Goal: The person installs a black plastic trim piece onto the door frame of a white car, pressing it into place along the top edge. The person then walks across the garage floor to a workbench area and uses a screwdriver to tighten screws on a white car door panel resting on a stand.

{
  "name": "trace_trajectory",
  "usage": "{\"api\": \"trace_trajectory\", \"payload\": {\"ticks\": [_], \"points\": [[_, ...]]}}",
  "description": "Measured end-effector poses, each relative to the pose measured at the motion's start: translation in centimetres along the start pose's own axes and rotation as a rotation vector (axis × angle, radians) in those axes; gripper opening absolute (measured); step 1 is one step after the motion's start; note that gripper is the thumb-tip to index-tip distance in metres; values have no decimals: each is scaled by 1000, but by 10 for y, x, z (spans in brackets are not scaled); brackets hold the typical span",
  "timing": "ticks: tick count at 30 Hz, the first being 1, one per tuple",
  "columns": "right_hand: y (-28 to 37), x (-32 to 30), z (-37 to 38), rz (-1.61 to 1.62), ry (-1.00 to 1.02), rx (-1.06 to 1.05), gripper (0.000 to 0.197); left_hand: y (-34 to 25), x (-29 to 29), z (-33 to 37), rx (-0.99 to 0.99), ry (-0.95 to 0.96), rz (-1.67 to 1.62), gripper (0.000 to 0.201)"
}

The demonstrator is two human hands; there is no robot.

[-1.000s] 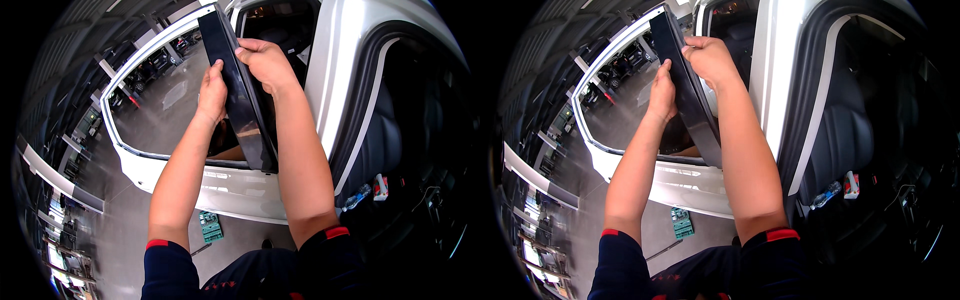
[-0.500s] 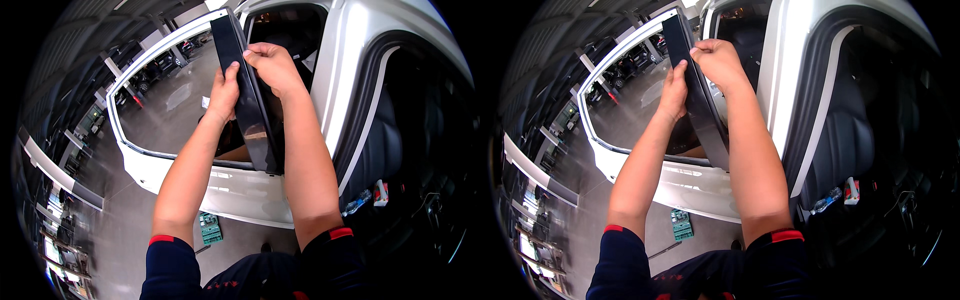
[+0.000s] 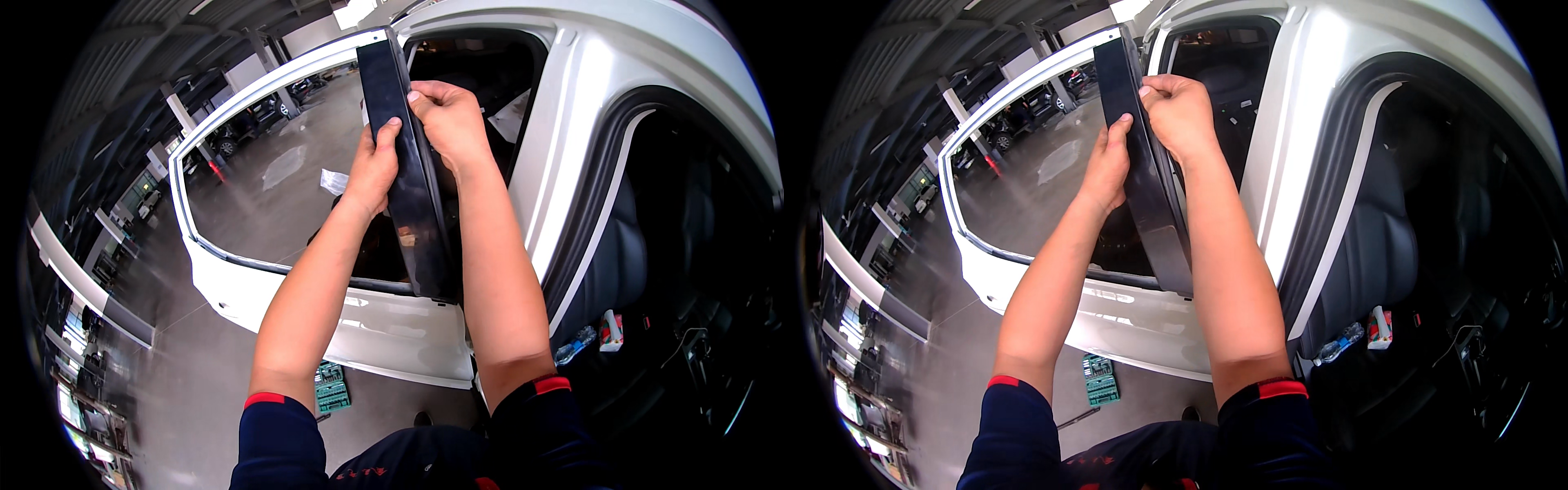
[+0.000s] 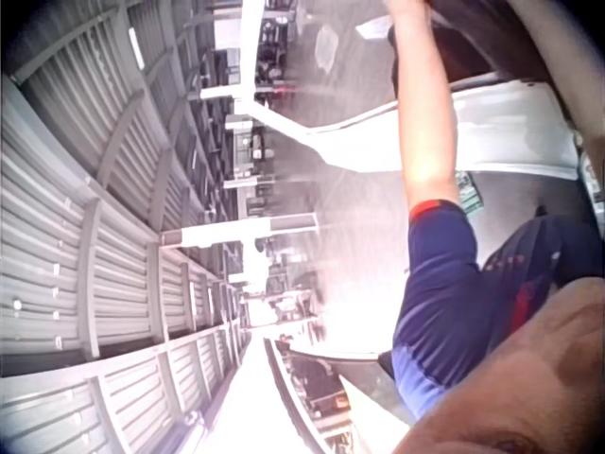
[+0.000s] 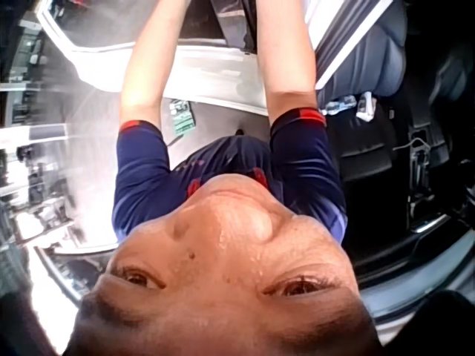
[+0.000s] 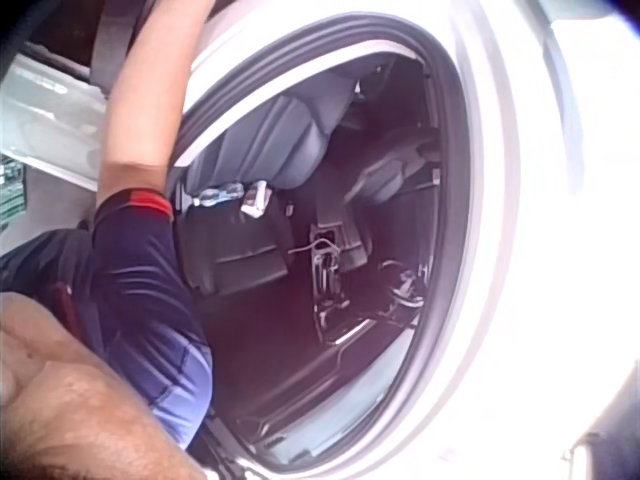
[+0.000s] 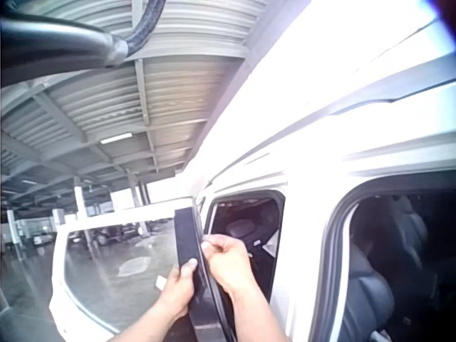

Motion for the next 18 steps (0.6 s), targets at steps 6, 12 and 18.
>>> {"api": "trace_trajectory", "payload": {"ticks": [6, 12, 18], "points": [[0, -3, -3, 115, -42, -36, 28, -9, -6, 5, 223, -72, 132, 55], [-8, 0, -5, 217, -28, 104, 32, -34, -2, -23, 654, -340, 677, 76], [-7, 3, -9, 271, -4, 164, 34, -44, 10, -32, 751, -365, 820, 74]]}}
Point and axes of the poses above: each hand's wrist, its own z-axis towards the middle knuckle, its own x-axis out of the palm, y = z × x, the point moved 9 cm from there along z, towards the middle knuckle, and after that the axes turned 7 degrees about -x, right-handed, at the moved point
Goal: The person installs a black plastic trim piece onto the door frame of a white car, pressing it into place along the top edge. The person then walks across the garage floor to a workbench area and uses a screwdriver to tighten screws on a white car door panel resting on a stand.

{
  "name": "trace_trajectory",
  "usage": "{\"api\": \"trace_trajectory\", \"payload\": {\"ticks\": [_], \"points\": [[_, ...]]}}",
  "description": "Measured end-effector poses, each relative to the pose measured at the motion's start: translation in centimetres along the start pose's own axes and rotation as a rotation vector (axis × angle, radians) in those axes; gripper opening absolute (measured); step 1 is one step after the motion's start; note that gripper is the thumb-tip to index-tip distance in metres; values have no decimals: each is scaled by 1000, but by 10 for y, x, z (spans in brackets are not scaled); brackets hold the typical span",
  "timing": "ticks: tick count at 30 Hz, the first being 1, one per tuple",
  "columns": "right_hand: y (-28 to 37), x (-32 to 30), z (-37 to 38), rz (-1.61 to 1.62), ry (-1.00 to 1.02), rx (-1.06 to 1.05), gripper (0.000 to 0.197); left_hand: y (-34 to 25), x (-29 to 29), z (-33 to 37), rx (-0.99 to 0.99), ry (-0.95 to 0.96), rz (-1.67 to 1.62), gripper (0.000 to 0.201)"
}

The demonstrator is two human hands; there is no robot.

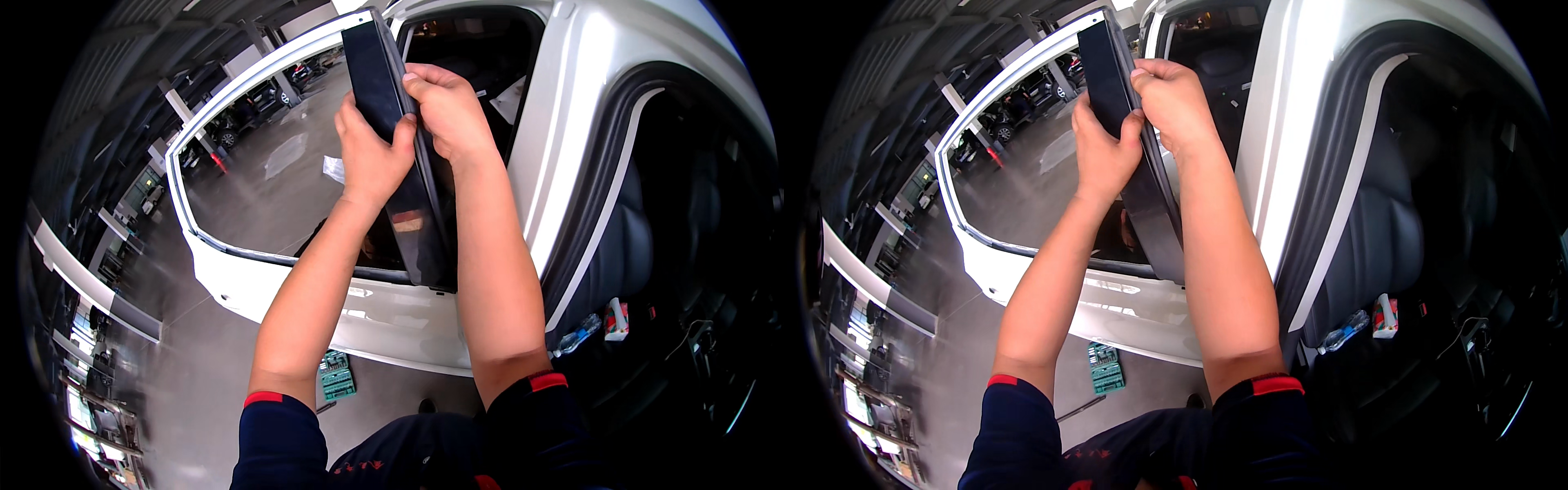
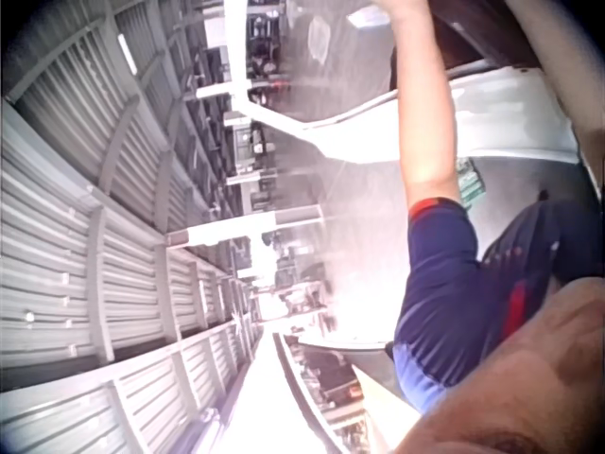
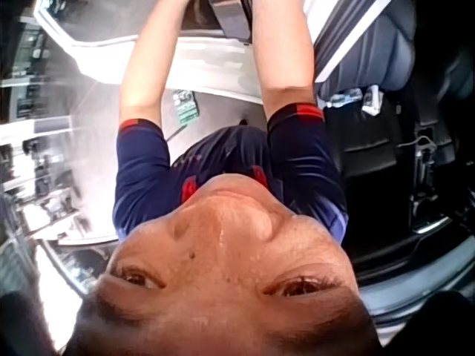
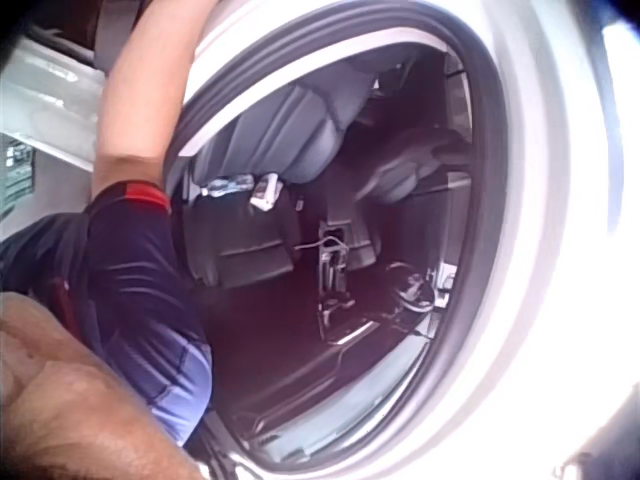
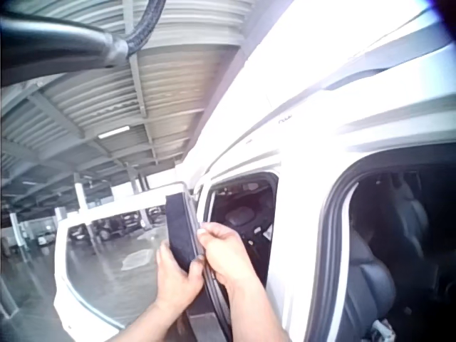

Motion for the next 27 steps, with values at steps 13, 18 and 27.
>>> {"api": "trace_trajectory", "payload": {"ticks": [13, 18, 27], "points": [[-7, 2, 5, 34, -32, -81, 25, 4, -4, 5, -64, 55, 56, 70], [-4, 3, 8, 14, -32, -84, 28, 6, -3, 8, -127, 71, 72, 74], [11, 8, 6, 11, -54, -38, 34, -2, -8, 4, -122, 44, 92, 75]]}}
Point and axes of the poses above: each hand's wrist, its own z-axis towards the middle knuckle, its own x-axis out of the palm, y = z × x, the point moved 9 cm from there along z, towards the middle knuckle, and after that the axes turned 7 degrees about -x, right-handed, at the moved point
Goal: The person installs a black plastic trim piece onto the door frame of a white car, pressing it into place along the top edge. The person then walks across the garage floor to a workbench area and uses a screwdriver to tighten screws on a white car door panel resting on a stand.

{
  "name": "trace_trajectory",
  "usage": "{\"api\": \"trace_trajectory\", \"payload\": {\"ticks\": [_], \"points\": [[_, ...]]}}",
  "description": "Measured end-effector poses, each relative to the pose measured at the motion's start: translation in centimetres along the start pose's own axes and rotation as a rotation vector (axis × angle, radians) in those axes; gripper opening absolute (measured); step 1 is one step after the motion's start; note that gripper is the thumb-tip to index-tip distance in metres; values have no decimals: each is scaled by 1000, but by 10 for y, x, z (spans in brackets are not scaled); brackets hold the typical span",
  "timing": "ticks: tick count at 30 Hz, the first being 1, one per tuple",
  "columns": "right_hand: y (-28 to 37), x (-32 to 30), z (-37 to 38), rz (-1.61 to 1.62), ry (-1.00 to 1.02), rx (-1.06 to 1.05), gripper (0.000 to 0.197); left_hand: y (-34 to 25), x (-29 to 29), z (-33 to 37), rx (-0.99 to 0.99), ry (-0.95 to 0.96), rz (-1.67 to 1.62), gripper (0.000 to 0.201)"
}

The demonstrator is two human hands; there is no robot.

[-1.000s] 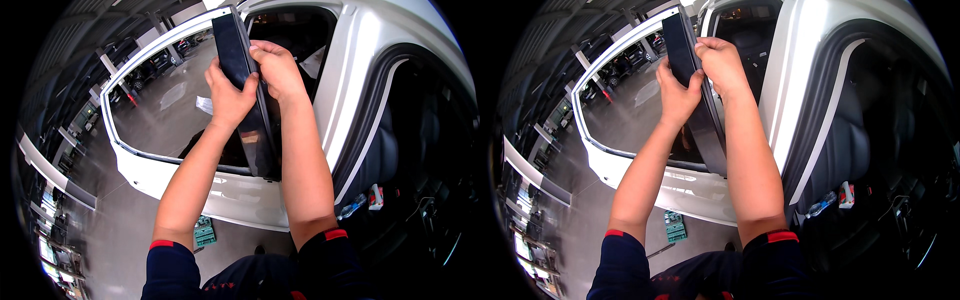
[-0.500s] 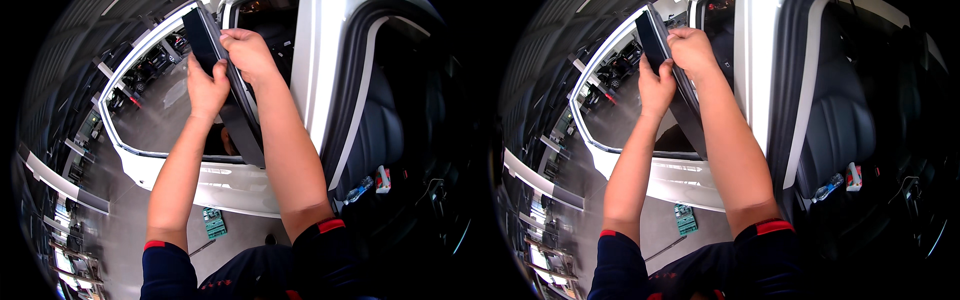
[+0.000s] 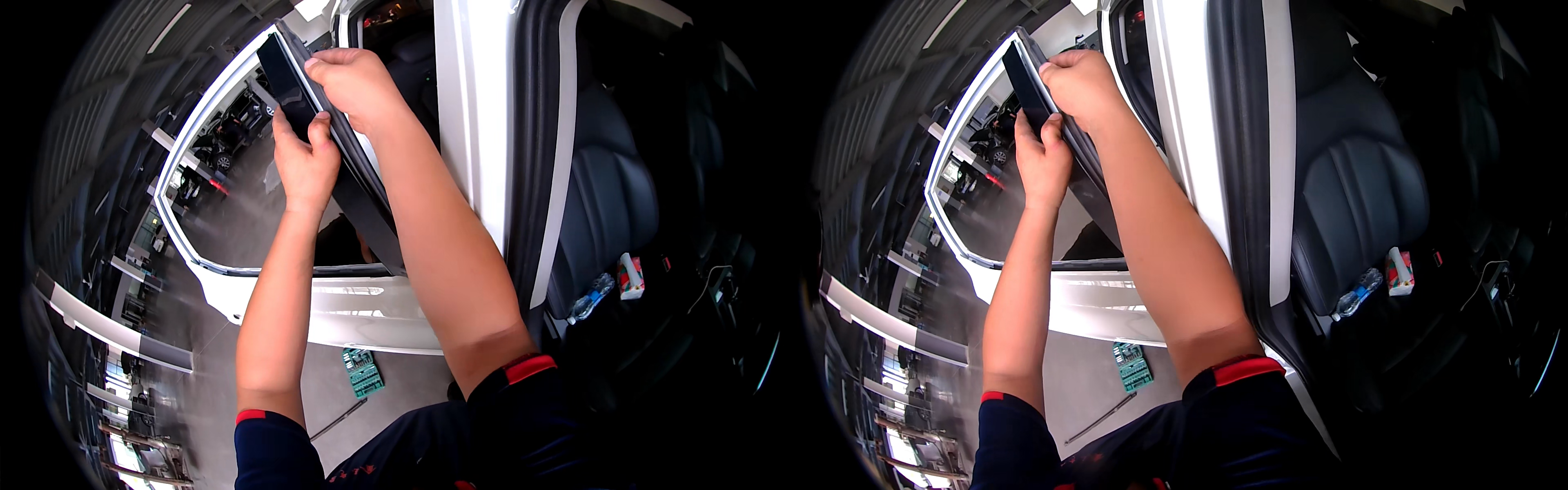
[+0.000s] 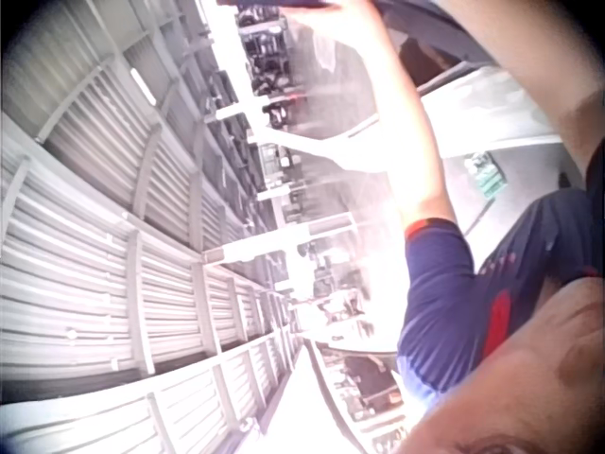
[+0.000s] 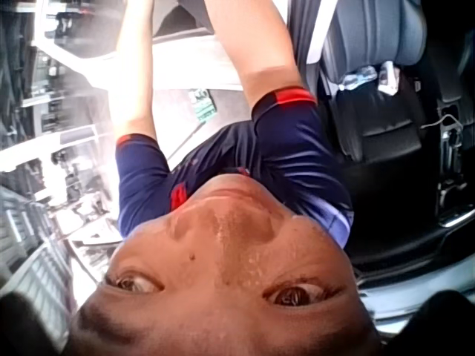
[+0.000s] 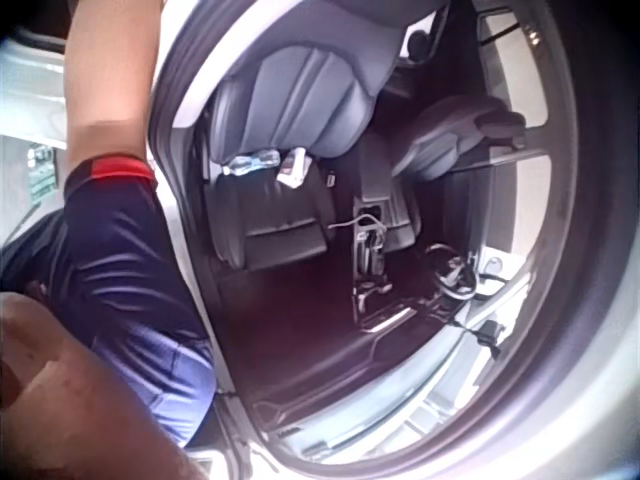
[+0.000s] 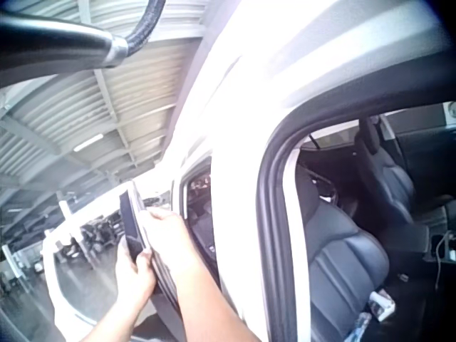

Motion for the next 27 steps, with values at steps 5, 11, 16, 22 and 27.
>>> {"api": "trace_trajectory", "payload": {"ticks": [5, 11, 16, 22, 27], "points": [[-5, 20, 38, 157, 92, -15, 36, -1, 2, 3, 16, -19, 1, 74], [-11, 28, 45, 100, 88, 58, 34, 8, 1, 1, 25, -34, -3, 74], [-13, 24, 51, 43, 68, 2, 26, 4, 1, 1, 32, -16, -39, 73], [-22, 22, 55, 46, 48, -1, 22, 3, -2, -1, 47, -49, 13, 73], [-20, 23, 59, 78, 27, 5, 23, 2, 1, 0, -45, 4, 26, 75]]}}
Point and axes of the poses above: each hand's wrist, its own z-axis towards the middle knuckle, its own x-axis out of the palm, y = z × x, the point moved 9 cm from there along z, towards the middle knuckle, and after that the axes turned 7 degrees about -x, right-handed, at the moved point
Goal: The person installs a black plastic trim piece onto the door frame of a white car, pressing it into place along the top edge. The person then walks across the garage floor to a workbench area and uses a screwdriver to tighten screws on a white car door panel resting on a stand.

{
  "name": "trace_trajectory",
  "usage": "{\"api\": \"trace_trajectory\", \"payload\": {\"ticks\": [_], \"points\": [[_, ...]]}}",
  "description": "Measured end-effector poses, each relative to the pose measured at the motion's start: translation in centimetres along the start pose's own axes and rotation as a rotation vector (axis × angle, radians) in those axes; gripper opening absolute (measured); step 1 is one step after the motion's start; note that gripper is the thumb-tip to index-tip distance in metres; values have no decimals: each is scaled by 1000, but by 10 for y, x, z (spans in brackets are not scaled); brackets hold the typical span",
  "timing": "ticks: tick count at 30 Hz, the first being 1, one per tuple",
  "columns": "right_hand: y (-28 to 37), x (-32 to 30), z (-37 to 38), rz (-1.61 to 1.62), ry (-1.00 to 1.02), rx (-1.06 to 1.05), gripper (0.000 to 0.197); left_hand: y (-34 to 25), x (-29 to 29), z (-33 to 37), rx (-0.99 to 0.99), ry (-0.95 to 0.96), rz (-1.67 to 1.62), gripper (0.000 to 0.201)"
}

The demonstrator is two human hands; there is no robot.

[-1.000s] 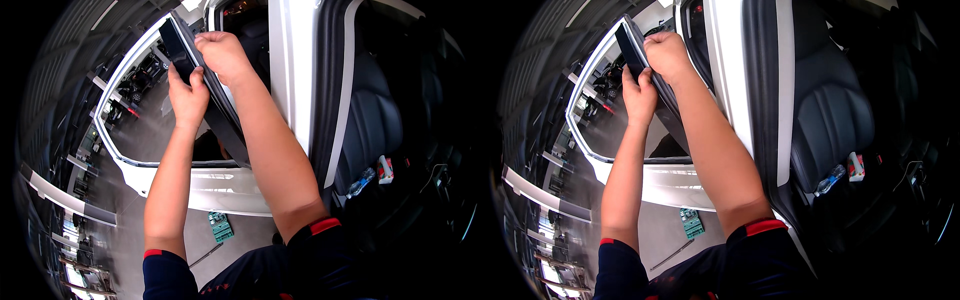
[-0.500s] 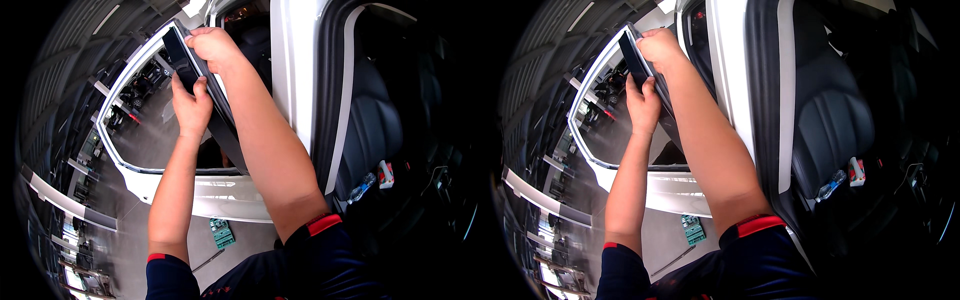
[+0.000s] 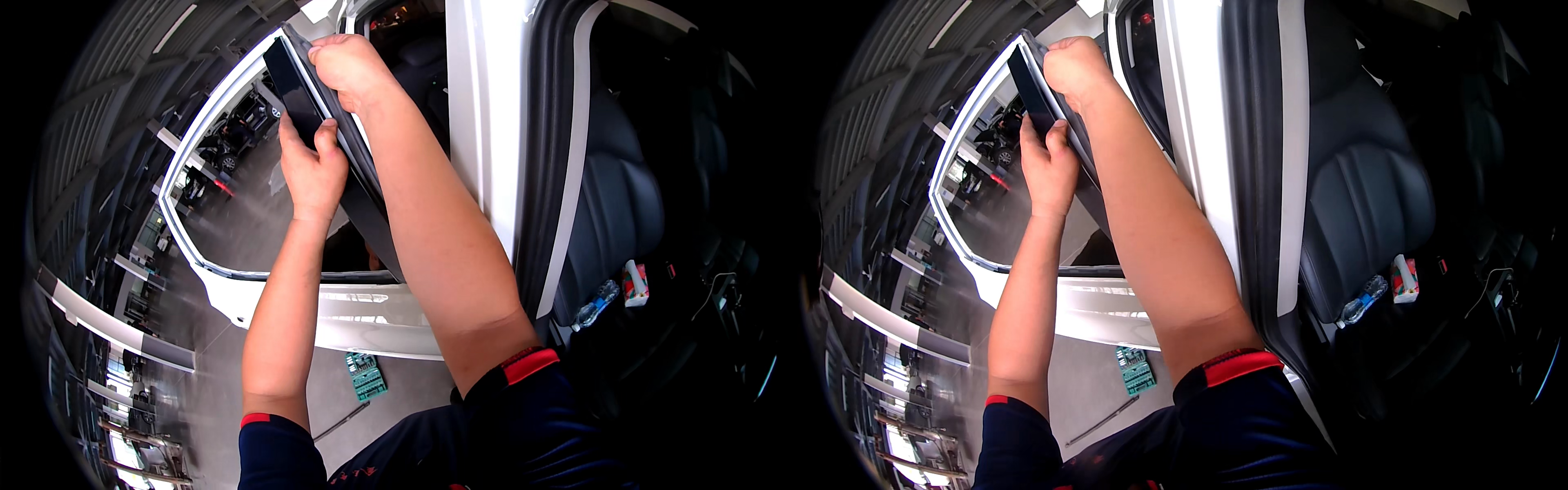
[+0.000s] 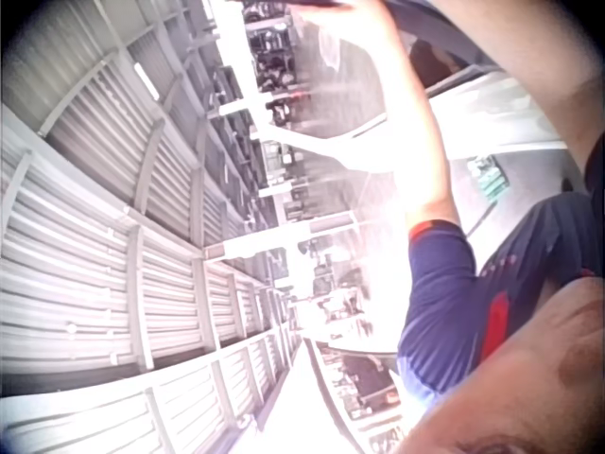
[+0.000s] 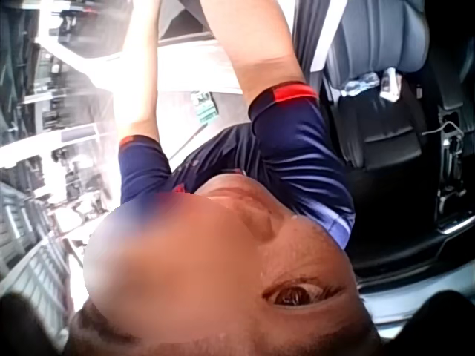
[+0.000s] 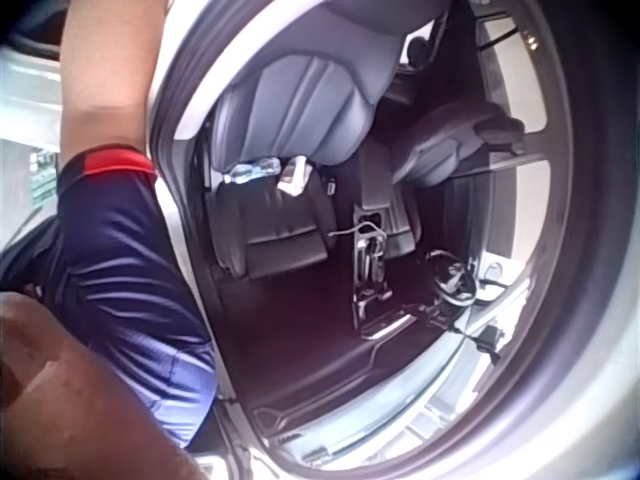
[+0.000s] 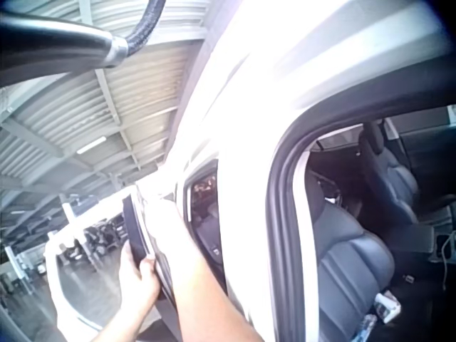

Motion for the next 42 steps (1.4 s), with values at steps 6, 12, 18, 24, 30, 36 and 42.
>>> {"api": "trace_trajectory", "payload": {"ticks": [6, 12, 18, 24, 30, 36, 42], "points": [[12, 16, 6, 0, 12, 21, 22, 8, -2, 1, -45, 5, 20, 73], [2, 11, 22, -11, 10, -9, 19, 6, 1, -1, -6, 14, -63, 66], [5, 12, 26, -55, 40, -37, 22, -1, 0, -2, 29, -11, -51, 69], [5, 10, 23, -219, 19, 7, 29, 3, 0, -1, -17, 4, -8, 71], [11, 8, 17, -259, -19, 22, 36, 1, -1, -2, -15, -4, 2, 69], [7, 9, 14, -200, -12, 108, 35, 2, 0, -1, -23, 18, -7, 70], [5, 9, 17, -181, -25, 82, 33, -2, 0, -2, -35, 0, 24, 72]]}}
Point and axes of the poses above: each hand's wrist, its own z-axis towards the middle knuckle, its own x-axis out of the palm, y = z × x, the point moved 9 cm from there along z, towards the middle knuckle, and after that the axes turned 7 degrees about -x, right-handed, at the moved point
